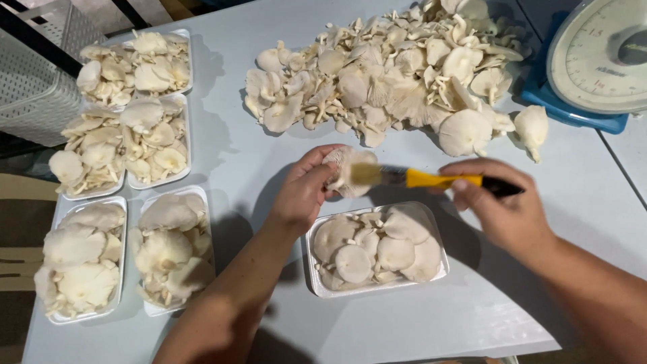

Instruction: The person uses a small brush to clean individual oyster mushrooms, picking them from a pile on the table and placing them into a white tray. The process is repeated for multiple mushrooms throughout the clip.

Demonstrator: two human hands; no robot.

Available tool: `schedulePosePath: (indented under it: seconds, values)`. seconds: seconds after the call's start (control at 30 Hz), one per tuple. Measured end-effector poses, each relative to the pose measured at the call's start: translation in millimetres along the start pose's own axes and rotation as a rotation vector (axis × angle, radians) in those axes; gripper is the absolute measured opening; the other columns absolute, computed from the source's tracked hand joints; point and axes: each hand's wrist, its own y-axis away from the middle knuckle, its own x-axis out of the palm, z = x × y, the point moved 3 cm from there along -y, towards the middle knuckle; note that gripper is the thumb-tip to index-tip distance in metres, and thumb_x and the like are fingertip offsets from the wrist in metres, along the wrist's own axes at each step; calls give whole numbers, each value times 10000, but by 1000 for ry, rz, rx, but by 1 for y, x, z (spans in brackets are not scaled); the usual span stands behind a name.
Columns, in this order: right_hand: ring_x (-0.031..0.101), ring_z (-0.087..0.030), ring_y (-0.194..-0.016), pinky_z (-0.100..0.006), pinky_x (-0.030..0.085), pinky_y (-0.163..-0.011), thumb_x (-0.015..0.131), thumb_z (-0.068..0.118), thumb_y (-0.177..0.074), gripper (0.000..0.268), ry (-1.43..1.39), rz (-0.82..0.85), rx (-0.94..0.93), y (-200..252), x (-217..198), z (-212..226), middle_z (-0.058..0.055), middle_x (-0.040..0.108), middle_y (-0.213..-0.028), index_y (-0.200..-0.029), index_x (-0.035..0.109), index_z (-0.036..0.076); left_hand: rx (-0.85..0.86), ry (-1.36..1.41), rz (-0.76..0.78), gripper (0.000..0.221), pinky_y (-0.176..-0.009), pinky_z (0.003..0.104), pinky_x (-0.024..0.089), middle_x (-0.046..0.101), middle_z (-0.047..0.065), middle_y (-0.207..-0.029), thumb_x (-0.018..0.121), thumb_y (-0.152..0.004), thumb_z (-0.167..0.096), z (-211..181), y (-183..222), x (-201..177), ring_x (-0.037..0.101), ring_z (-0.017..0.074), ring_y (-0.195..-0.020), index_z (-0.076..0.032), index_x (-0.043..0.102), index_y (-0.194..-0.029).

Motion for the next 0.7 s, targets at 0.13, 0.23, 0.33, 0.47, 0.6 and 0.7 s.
schedulePosePath:
  seconds: [0.13, 0.23, 0.33, 0.47, 0.6, 0.7]
  values:
    - [628, -151, -653, -221, 512, -533, 587, 110, -1022, 231, 56, -79, -32, -8, -6, 18, -154, 766, -964, -1159, 708, -32, 3, 11, -55, 341, -698, 367, 575, 635, 92, -1016, 520, -991, -104, -3, -2, -3, 619, 198, -903, -81, 632, -1312]
    - [670, -222, -716, -255, 538, -619, 588, 70, -1061, 209, 39, -183, -92, -5, -9, 22, -223, 717, -979, -1176, 672, -83, -15, 54, -92, 356, -722, 416, 584, 662, 169, -1141, 521, -972, -119, -3, -3, -4, 652, 292, -1018, -53, 619, -1307]
    - [653, -248, -720, -290, 558, -671, 548, 20, -1053, 197, -59, -162, -104, 0, -9, 20, -274, 712, -984, -1163, 645, -111, -32, 76, -125, 365, -765, 453, 600, 661, 195, -1164, 503, -981, -84, -6, 0, -1, 663, 314, -1033, -41, 604, -1329]
    - [723, -144, -716, -227, 647, -639, 591, 140, -987, 267, -51, 112, -143, 5, 3, 3, -131, 763, -1037, -1202, 682, 11, -24, 134, -133, 402, -704, 348, 467, 545, 53, -864, 525, -984, -95, -7, 4, 5, 533, 164, -774, -67, 594, -1379]
    - [682, -142, -679, -247, 600, -656, 648, 123, -951, 269, -48, 127, 0, 3, 15, 6, -116, 759, -1129, -1185, 733, 22, -10, 248, -112, 397, -692, 367, 547, 537, 85, -908, 514, -997, -97, -11, 10, 14, 560, 199, -795, -21, 550, -1385]
    - [725, -168, -681, -272, 648, -657, 612, 144, -970, 270, 36, 87, 104, -1, 5, 5, -117, 764, -1133, -1197, 725, 52, 6, 223, -134, 401, -699, 347, 485, 497, 37, -890, 535, -985, -97, -9, 8, 11, 475, 144, -836, -57, 572, -1382]
